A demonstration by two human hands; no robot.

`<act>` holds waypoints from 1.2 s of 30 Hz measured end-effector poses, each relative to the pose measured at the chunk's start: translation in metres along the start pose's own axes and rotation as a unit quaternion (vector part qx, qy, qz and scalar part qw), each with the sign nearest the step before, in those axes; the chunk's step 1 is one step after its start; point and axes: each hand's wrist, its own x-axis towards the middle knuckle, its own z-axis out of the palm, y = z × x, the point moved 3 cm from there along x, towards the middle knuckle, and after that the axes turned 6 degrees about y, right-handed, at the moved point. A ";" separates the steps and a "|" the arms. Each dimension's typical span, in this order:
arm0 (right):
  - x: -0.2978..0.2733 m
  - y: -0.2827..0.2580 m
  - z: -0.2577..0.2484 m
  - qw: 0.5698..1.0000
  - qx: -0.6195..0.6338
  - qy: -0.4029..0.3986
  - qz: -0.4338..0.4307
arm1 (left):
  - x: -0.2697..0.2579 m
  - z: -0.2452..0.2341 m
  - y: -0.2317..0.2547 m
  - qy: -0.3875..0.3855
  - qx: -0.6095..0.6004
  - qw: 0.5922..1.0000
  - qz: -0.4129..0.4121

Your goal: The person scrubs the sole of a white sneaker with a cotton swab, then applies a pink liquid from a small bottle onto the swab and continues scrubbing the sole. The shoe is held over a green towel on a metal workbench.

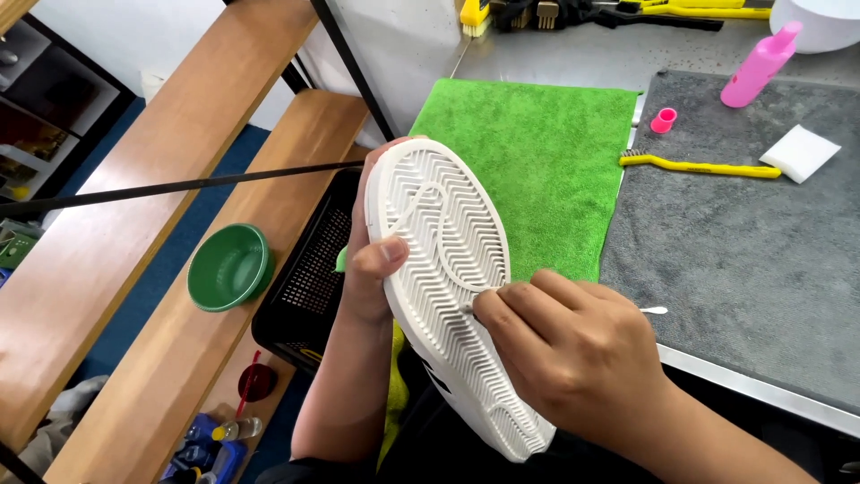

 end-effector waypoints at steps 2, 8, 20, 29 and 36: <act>0.002 -0.004 0.001 1.000 -0.022 -0.008 -0.012 | 0.001 0.001 0.002 0.000 0.013 1.000 0.006; 0.003 -0.011 0.004 0.998 -0.056 -0.016 -0.029 | -0.001 0.004 0.001 0.003 0.072 0.997 0.018; -0.011 -0.001 0.007 0.992 -0.105 -0.062 -0.033 | -0.003 0.004 -0.001 0.004 0.111 0.994 0.009; -0.036 0.029 -0.010 0.975 0.172 -0.004 0.143 | -0.001 -0.011 -0.002 -0.022 -0.107 0.994 -0.007; -0.080 0.053 -0.004 0.951 0.154 -0.055 0.262 | -0.001 -0.028 -0.023 -0.066 -0.295 0.953 -0.008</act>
